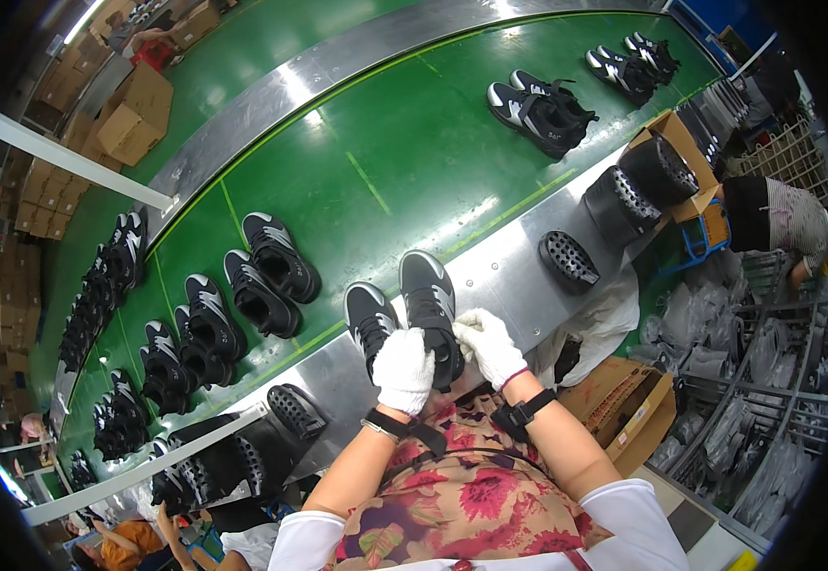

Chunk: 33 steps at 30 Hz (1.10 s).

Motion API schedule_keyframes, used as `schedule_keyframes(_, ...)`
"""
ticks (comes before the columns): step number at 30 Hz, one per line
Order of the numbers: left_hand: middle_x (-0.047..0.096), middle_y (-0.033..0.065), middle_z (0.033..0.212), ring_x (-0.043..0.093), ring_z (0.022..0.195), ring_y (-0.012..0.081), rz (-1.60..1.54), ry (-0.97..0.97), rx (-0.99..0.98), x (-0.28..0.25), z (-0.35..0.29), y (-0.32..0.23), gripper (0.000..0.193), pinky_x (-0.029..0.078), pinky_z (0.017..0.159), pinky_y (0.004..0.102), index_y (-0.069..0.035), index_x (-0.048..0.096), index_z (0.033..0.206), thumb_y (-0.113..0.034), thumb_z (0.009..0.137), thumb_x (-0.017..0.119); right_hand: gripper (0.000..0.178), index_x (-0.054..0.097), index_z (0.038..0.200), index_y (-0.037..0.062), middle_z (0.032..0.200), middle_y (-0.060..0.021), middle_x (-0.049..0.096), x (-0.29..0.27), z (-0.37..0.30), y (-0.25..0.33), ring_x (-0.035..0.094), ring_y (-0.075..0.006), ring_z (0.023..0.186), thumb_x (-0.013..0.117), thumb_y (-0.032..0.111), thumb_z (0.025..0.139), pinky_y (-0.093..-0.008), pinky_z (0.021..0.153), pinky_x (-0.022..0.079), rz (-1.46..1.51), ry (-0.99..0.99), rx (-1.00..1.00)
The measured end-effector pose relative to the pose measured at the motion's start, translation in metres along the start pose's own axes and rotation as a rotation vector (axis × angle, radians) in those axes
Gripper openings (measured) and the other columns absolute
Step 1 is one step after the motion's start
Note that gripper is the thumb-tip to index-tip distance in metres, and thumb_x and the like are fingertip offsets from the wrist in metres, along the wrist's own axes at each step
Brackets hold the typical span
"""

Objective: Assembling and inspecting shoes on a production line, including fitting soles and packing into bags.

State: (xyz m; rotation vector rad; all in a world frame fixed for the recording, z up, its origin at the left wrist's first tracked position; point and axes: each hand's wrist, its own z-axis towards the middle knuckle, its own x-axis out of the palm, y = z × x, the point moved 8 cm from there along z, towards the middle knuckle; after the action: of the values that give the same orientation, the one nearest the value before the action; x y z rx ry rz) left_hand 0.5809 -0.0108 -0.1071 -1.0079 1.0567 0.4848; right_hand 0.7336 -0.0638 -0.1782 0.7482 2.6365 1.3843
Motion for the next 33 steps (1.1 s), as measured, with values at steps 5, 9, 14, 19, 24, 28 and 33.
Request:
schedule_keyframes(5,0.062,0.0142,0.088,0.063,0.085,0.0329,-0.090,-0.012,0.014,-0.013,0.003,-0.002,0.027,0.051,0.073,0.0439,-0.005,0.063,0.103,-0.018,0.080,0.071,0.039,0.060,0.114,0.0036,0.099,-0.0191,0.069,-0.020,-0.006,0.005,0.067,-0.0394,0.094,0.072,0.025,0.084,-0.0430,0.087,0.052,-0.699,-0.128,-0.166)
schedule_keyframes(9,0.065,0.0137,0.092,0.063,0.084,0.0332,-0.174,-0.067,-0.021,-0.060,-0.013,-0.001,0.020,0.052,0.073,0.0430,-0.006,0.065,0.105,-0.015,0.087,0.067,0.061,0.046,0.138,0.0048,0.107,-0.0237,0.065,0.028,-0.029,0.049,0.065,-0.0420,0.096,0.065,0.029,0.086,-0.0463,0.086,0.053,-1.134,0.025,-0.595)
schedule_keyframes(14,0.065,0.0146,0.094,0.063,0.086,0.0333,-0.030,-0.335,-0.210,-0.112,-0.085,0.054,0.021,0.052,0.076,0.0428,-0.003,0.064,0.105,-0.012,0.086,0.067,0.054,0.050,0.135,0.0025,0.120,-0.0271,0.061,0.060,-0.008,0.068,0.061,-0.0452,0.106,0.059,0.016,0.084,-0.0495,0.092,0.050,-1.234,0.246,-0.607)
schedule_keyframes(19,0.063,0.0188,0.111,0.059,0.103,0.0382,0.096,-0.629,-0.694,-0.133,-0.200,0.140,0.028,0.047,0.092,0.0480,-0.001,0.061,0.115,-0.007,0.088,0.064,0.035,0.061,0.116,0.0058,0.102,-0.0200,0.065,0.130,-0.042,0.127,0.065,-0.0393,0.088,0.060,0.004,0.081,-0.0466,0.080,0.053,-1.495,0.205,-0.939)
schedule_keyframes(24,0.061,0.0221,0.117,0.058,0.109,0.0398,-0.157,-0.606,-1.098,-0.100,-0.257,0.209,0.030,0.046,0.097,0.0461,0.000,0.059,0.120,-0.018,0.096,0.057,0.021,0.065,0.104,0.0070,0.094,-0.0163,0.066,0.287,-0.105,0.046,0.064,-0.0353,0.087,0.062,0.021,0.088,-0.0437,0.077,0.052,-1.063,0.836,-1.081)
schedule_keyframes(28,0.062,0.0242,0.118,0.057,0.113,0.0409,-0.377,-0.437,-1.244,-0.078,-0.265,0.237,0.041,0.045,0.098,0.0472,0.001,0.059,0.120,-0.034,0.099,0.053,0.032,0.059,0.109,0.0078,0.092,-0.0159,0.061,0.338,-0.124,-0.040,0.062,-0.0358,0.085,0.068,0.021,0.082,-0.0471,0.075,0.052,-1.094,1.050,-1.018)
schedule_keyframes(33,0.064,0.0230,0.115,0.059,0.110,0.0402,-0.333,-0.451,-1.201,-0.075,-0.270,0.237,0.037,0.046,0.096,0.0458,0.001,0.061,0.117,-0.030,0.098,0.056,0.031,0.058,0.104,0.0077,0.092,-0.0175,0.060,0.356,-0.120,-0.085,0.062,-0.0371,0.085,0.070,0.017,0.076,-0.0483,0.073,0.052,-1.345,1.045,-1.003)
